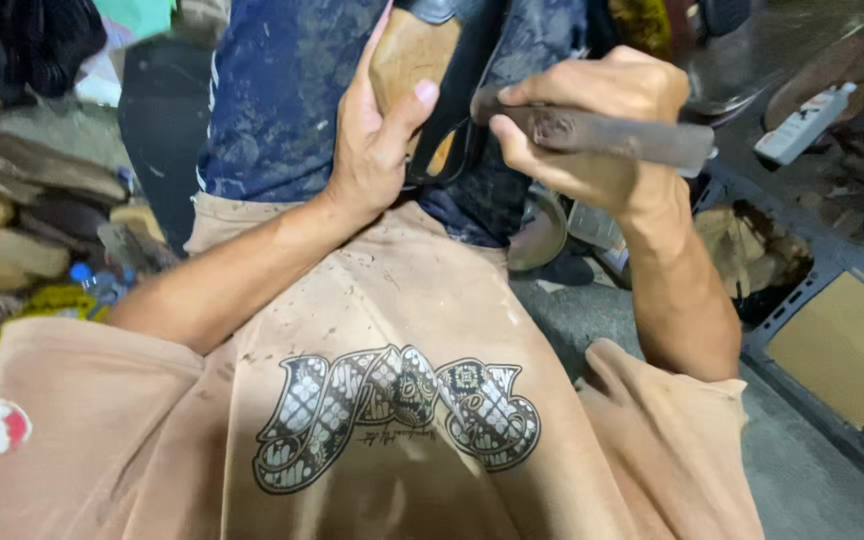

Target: The person holds a black shoe upper and a rubber sole, fits the upper onto a wooden shoe last, and then uses a hammer to pound the edges and surface of the shoe to secure it.

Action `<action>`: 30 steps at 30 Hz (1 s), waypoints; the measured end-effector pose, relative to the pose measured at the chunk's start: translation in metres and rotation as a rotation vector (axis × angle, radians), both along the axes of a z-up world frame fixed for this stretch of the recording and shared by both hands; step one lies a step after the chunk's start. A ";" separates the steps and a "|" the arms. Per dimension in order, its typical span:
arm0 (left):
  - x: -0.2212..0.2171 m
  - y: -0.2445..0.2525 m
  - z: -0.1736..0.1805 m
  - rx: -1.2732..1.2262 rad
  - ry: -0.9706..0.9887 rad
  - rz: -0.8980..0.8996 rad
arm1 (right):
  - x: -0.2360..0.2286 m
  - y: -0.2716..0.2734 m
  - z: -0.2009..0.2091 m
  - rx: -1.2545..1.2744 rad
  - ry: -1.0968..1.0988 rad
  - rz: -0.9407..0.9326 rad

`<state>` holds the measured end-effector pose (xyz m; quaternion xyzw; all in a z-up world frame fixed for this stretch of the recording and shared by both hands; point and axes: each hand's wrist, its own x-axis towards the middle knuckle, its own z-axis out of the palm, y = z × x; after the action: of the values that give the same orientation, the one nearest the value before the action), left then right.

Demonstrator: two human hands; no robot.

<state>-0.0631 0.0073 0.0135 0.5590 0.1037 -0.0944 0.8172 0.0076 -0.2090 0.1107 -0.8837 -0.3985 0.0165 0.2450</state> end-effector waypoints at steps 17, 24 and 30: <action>0.021 0.032 -0.006 0.247 -0.099 -0.401 | -0.120 0.042 0.001 0.342 0.264 -0.664; 0.022 0.032 0.002 0.264 -0.088 -0.397 | -0.113 0.047 -0.014 0.257 0.043 -0.576; 0.014 0.033 -0.010 0.353 -0.043 -0.379 | -0.076 0.020 -0.032 0.398 0.182 -0.270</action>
<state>-0.0489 0.0399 0.0037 0.7043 -0.0051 -0.2144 0.6768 -0.0684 -0.1894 0.0787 -0.8581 -0.2484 -0.0158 0.4491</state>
